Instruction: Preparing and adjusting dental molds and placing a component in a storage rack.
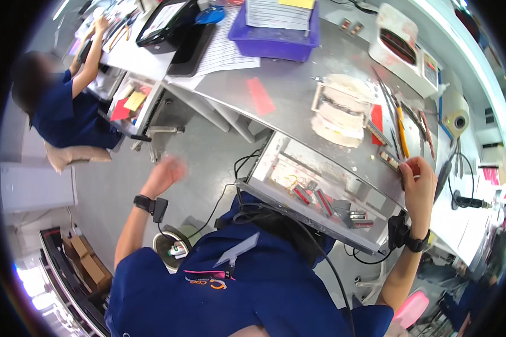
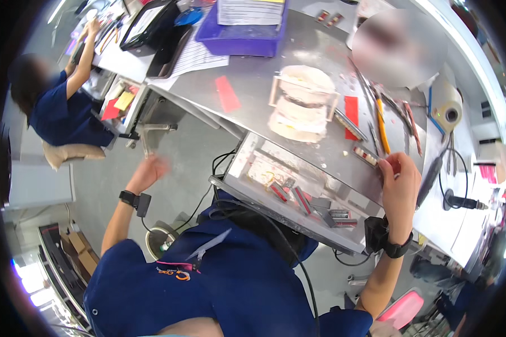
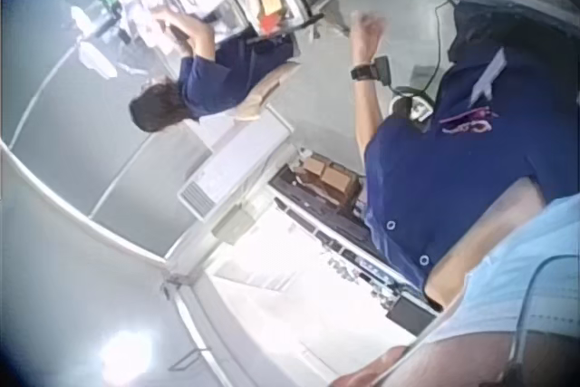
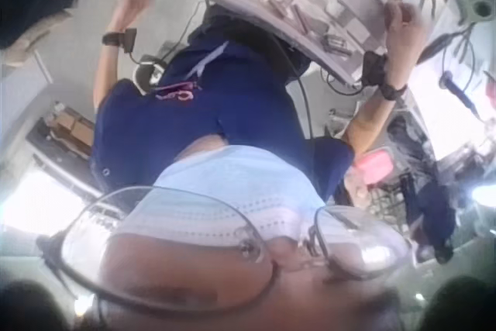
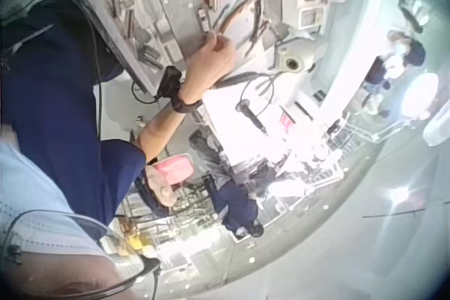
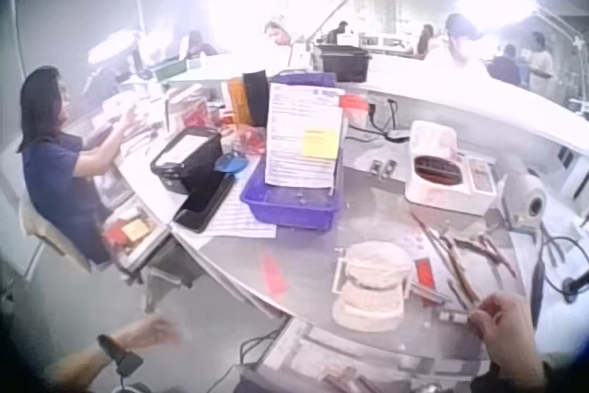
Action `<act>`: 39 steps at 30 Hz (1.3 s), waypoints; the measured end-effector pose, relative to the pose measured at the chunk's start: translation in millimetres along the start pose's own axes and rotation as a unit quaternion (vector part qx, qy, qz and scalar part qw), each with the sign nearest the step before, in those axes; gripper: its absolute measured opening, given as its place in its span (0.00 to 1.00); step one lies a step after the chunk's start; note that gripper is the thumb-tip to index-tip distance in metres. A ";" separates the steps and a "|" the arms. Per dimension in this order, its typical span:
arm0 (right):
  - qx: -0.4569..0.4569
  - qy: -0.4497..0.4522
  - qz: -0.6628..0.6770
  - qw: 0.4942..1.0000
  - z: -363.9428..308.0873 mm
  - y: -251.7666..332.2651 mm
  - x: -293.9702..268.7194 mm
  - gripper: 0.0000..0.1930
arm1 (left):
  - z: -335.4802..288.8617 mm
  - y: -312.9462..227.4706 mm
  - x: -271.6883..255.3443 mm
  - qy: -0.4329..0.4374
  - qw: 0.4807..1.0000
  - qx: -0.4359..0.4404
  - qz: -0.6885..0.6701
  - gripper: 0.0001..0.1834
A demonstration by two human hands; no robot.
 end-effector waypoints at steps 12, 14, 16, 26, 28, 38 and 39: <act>0.019 0.036 -0.025 0.999 -6.4 -2.1 6.2 0.04 | 1.1 -192.4 -85.4 -0.248 0.936 0.177 -0.178 0.09; 0.031 0.039 -0.022 0.999 -12.2 -3.0 7.6 0.03 | -12.7 -227.9 -92.4 -0.294 0.852 0.327 -0.286 0.07; 0.041 0.046 -0.022 0.998 -14.1 -12.0 10.8 0.02 | -12.2 -237.8 -91.0 -0.294 0.836 0.345 -0.310 0.06; 0.121 -0.068 0.052 0.989 -38.8 -62.6 -29.8 0.02 | -5.6 -232.9 -94.2 -0.280 0.832 0.367 -0.308 0.07; 0.119 -0.087 0.171 0.974 -49.0 -52.7 -44.3 0.06 | 4.1 -209.5 -105.9 -0.268 0.865 0.308 -0.292 0.05; 0.001 -0.012 0.213 0.977 -54.7 200.7 11.6 0.08 | 33.5 -302.5 -99.6 -0.326 0.821 0.424 -0.198 0.14; -0.087 -0.056 0.152 0.983 -50.9 230.5 22.8 0.09 | 37.8 -301.7 -94.4 -0.313 0.824 0.423 -0.209 0.14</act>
Point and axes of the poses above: each hand's wrist, its own z-axis towards the middle knuckle, its own x-axis out of the palm, y = z × x, the point moved 9 cm from there along z, towards the middle knuckle, and after that the axes turned 11 degrees about -z, right-handed, at the moved point
